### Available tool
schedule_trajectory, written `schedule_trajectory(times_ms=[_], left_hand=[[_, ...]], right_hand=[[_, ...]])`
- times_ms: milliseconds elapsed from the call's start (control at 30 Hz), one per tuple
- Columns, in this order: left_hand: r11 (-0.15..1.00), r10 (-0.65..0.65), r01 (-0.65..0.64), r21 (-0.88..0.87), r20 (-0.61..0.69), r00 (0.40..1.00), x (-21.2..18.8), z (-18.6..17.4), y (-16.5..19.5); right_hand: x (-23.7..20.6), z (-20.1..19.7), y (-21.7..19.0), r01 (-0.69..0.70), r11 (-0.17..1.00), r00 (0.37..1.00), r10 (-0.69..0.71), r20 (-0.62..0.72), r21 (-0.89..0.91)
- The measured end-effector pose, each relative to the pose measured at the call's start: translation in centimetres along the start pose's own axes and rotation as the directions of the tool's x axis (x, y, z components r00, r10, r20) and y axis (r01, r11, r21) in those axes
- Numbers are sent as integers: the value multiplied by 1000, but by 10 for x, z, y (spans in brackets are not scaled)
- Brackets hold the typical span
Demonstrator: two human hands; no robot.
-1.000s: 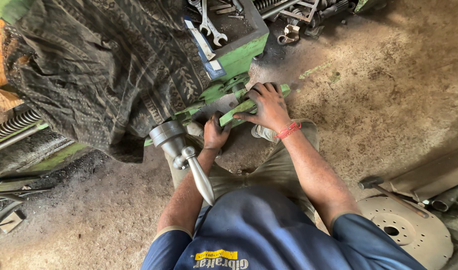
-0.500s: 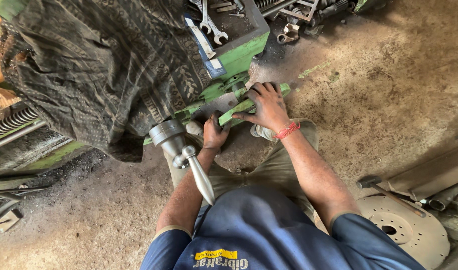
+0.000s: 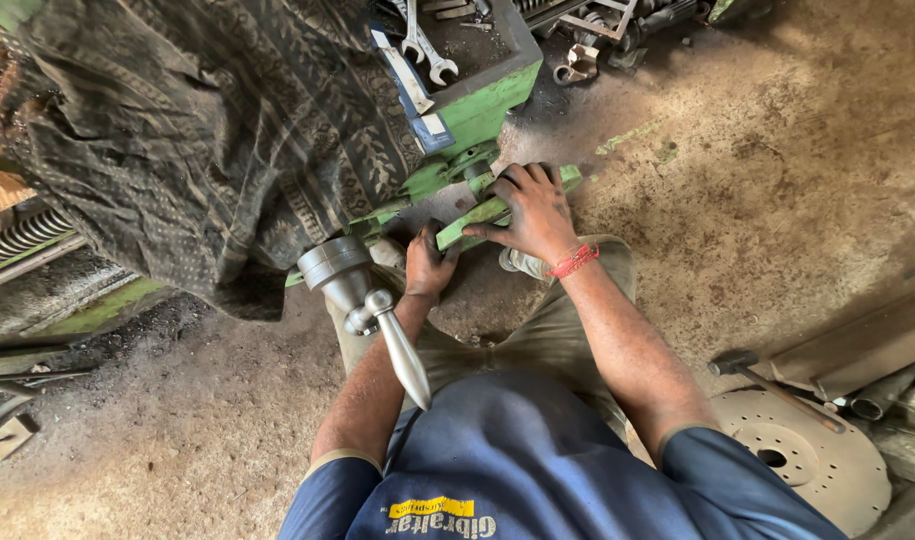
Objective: The person operates a green metalworking machine, likely a lathe, by turning a handwheel and adjusting a lever with both hands. The person repeatedly moves the lever and handwheel to control the machine's operation while seated in a workshop environment.
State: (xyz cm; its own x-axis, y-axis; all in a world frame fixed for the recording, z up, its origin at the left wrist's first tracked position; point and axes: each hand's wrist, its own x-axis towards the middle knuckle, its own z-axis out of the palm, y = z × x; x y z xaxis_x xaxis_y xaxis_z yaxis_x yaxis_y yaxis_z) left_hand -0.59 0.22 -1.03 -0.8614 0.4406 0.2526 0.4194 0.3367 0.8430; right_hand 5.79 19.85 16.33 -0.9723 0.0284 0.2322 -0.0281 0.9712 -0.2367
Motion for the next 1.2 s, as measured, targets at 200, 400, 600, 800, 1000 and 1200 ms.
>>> schedule_trajectory(times_ms=[200,400,600,800,1000,1200], left_hand=[[1000,-5,5,-3,-1,1000,-1,2,-2],[1000,10,-10,-2,-3,1000,-1,2,-4],[1000,13,-13,-15,-14,1000,-2,3,-3],[999,3,-3,-40,-9,1000,-2,0,3],[999,-16,16,-48,7,1000,-1,-2,9],[997,-3,3,-80,1,1000,-3,-3,11]], right_hand=[[-1,-1,-1,13,1000,1000,-13,-10,-2],[-1,0,-2,19,1000,1000,-20,-9,-14],[-2,0,-3,7,1000,1000,-7,-2,0],[-1,1,-5,-1,1000,1000,1,9,-14],[-2,-3,-7,23,1000,999,-24,-22,-18],[-2,-6,-9,23,1000,1000,-23,-12,-4]])
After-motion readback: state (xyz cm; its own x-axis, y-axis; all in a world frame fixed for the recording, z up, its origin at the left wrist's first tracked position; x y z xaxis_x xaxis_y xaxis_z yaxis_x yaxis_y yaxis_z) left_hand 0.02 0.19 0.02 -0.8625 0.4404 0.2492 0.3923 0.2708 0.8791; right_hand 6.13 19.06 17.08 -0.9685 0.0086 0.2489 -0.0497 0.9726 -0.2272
